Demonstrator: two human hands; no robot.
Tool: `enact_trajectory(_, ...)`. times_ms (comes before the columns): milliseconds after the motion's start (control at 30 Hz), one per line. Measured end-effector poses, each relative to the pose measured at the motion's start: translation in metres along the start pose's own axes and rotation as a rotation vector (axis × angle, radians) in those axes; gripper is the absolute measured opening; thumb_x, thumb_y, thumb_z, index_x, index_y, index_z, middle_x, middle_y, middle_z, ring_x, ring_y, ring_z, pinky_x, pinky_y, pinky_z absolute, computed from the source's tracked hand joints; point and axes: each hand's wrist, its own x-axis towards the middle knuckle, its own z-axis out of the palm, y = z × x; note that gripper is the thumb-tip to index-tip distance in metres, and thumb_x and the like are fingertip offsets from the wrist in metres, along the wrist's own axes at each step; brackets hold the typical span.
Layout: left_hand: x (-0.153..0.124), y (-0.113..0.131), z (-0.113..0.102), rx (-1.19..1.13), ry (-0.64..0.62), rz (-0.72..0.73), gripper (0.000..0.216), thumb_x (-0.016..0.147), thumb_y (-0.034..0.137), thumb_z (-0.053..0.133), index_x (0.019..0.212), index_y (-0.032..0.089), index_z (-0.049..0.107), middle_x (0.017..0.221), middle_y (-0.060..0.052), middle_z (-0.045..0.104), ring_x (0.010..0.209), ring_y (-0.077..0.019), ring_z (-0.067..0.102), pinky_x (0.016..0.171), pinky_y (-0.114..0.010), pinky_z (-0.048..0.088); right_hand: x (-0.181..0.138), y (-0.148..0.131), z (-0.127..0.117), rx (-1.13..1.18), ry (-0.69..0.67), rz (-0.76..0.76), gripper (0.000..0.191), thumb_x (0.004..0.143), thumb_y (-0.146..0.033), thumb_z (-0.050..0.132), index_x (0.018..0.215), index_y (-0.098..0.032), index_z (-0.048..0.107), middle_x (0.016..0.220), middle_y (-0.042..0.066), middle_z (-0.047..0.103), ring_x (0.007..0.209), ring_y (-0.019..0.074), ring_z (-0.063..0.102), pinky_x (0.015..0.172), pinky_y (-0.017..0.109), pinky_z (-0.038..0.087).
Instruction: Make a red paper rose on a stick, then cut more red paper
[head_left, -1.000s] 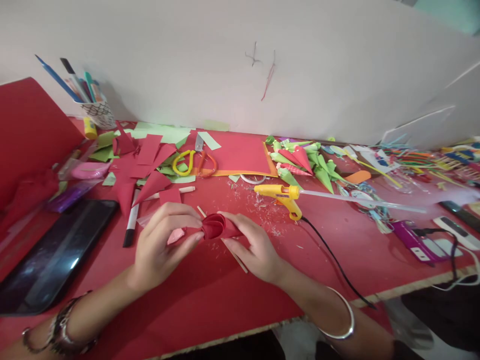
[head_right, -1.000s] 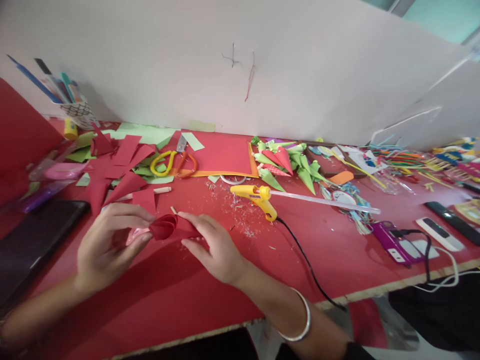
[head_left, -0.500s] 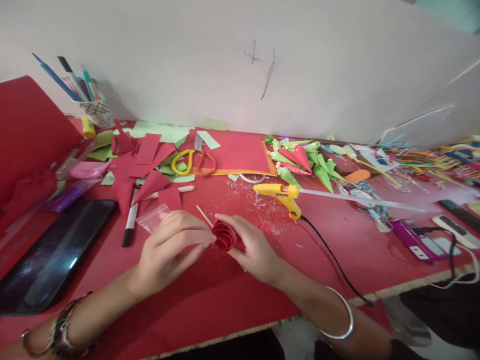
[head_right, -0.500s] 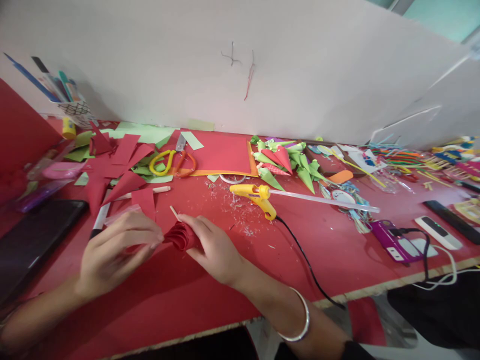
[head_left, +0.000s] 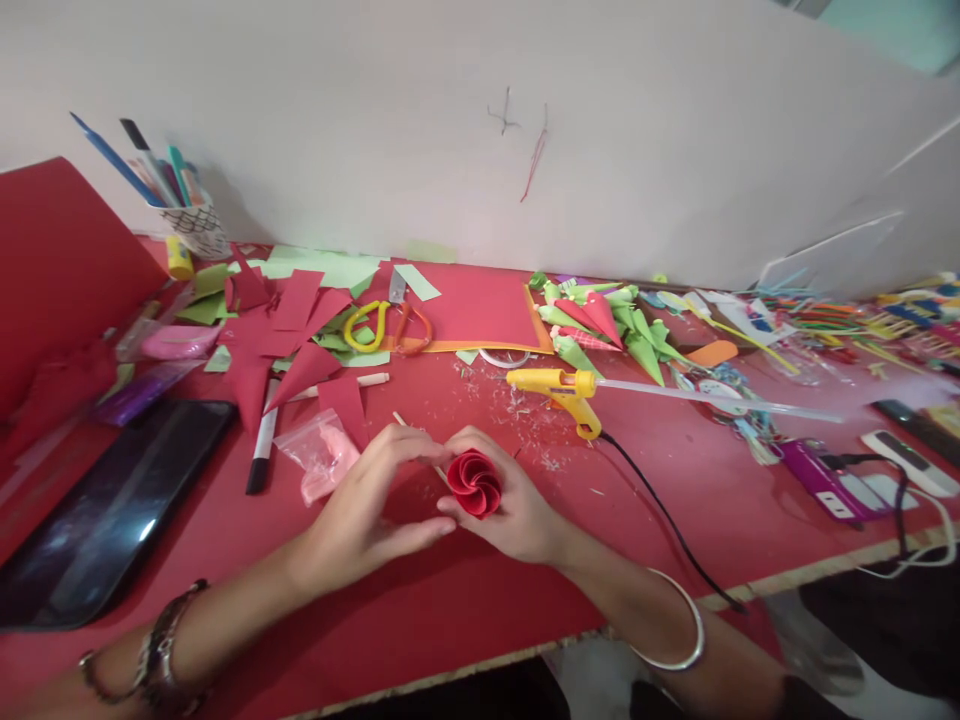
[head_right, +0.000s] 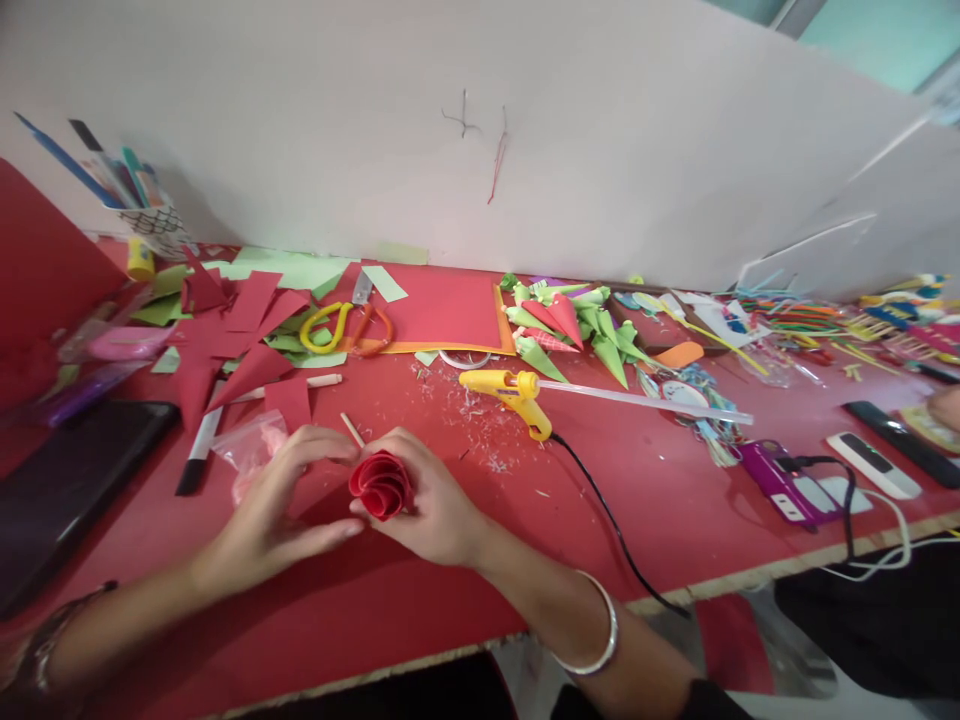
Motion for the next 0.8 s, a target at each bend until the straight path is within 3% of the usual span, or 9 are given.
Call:
enact_trajectory(100, 0.0, 0.0, 0.003, 0.001, 0.007, -0.016, 0.047, 0.072, 0.029, 0.065, 0.11, 0.02, 0.039, 0.099, -0.007, 0.049, 0.092, -0.0199, 0.049, 0.077, -0.033, 0.045, 0.001, 0.001, 0.0, -0.045, -0.019, 0.002, 0.019, 0.078, -0.025, 0.057, 0.092, -0.02, 0.046, 0.089, 0.002, 0.045, 0.085, 0.014, 0.049, 0.078, 0.03, 0.043)
enact_trajectory(200, -0.001, 0.0, 0.009, 0.007, -0.011, -0.038, 0.053, 0.069, 0.033, 0.067, 0.112, 0.02, 0.039, 0.102, -0.008, 0.047, 0.093, -0.0208, 0.048, 0.078, -0.034, 0.045, 0.0, 0.004, 0.0, -0.117, -0.024, 0.006, 0.02, 0.077, -0.032, 0.058, 0.088, -0.02, 0.046, 0.083, 0.001, 0.044, 0.076, 0.0138, 0.047, 0.07, 0.028, 0.043)
enact_trajectory(433, -0.004, 0.006, 0.021, -0.051, 0.102, -0.069, 0.042, 0.07, 0.028, 0.067, 0.105, 0.022, 0.044, 0.097, -0.006, 0.043, 0.09, -0.0195, 0.046, 0.077, -0.033, 0.045, -0.003, 0.01, 0.007, -0.126, -0.02, -0.032, 0.039, 0.077, -0.055, 0.046, 0.092, -0.019, 0.045, 0.086, 0.004, 0.047, 0.077, 0.0165, 0.047, 0.07, 0.031, 0.043)
enact_trajectory(667, 0.0, 0.006, 0.019, -0.178, 0.083, -0.073, 0.04, 0.075, 0.038, 0.06, 0.111, 0.027, 0.048, 0.1, -0.006, 0.04, 0.096, -0.0219, 0.043, 0.083, -0.038, 0.043, -0.007, 0.013, 0.011, -0.014, -0.086, 0.029, 0.037, 0.077, -0.04, 0.055, 0.105, -0.021, 0.04, 0.101, 0.006, 0.047, 0.092, 0.0178, 0.05, 0.079, 0.034, 0.044)
enact_trajectory(800, 0.001, 0.004, 0.016, -0.212, 0.063, -0.062, 0.037, 0.074, 0.038, 0.061, 0.107, 0.026, 0.051, 0.096, -0.005, 0.041, 0.091, -0.0205, 0.045, 0.08, -0.036, 0.044, -0.005, 0.012, 0.009, 0.016, -0.122, -0.004, 0.041, 0.077, -0.05, 0.051, 0.106, -0.02, 0.044, 0.103, 0.007, 0.05, 0.094, 0.0193, 0.05, 0.082, 0.036, 0.042)
